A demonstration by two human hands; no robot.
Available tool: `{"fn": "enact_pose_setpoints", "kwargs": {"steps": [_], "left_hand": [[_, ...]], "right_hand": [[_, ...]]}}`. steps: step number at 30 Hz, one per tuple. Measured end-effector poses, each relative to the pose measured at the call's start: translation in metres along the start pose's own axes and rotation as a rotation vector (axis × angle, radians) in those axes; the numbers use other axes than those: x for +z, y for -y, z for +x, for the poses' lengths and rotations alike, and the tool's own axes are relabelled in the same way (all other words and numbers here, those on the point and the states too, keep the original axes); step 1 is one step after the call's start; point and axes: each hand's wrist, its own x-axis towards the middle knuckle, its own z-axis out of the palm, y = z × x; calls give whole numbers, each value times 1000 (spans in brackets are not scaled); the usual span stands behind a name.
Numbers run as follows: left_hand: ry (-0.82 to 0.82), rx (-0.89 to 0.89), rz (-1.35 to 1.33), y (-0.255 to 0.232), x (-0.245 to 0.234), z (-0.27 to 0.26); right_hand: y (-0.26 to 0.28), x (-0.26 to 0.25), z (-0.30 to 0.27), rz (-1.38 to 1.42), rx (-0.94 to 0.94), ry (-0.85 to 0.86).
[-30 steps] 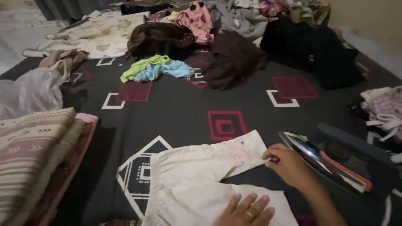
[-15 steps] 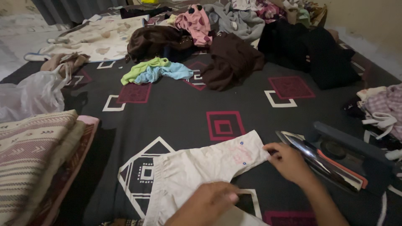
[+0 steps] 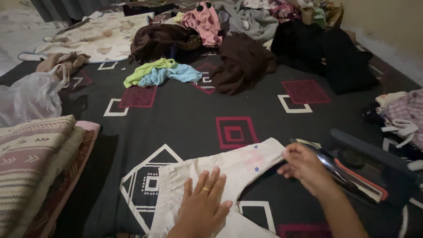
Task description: The person irons a small pink checkered garment and a white garment on a bed using an electric iron. They smooth the fabric with their hands, move the iron back and forth, and fold the items after ironing.
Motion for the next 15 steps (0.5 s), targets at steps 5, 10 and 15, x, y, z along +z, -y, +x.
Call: {"fn": "enact_pose_setpoints", "kwargs": {"steps": [5,10,15], "left_hand": [[92,-45,-17,-10,-17,-1],[199,-129,-14,-11,-31,1],[96,-226,22,15,-33,-2]], "right_hand": [[1,9,-3,-165,-136,12],[9,29,-14,-653,-215,-256],[20,43,-31,-1156,-342,-388]]}}
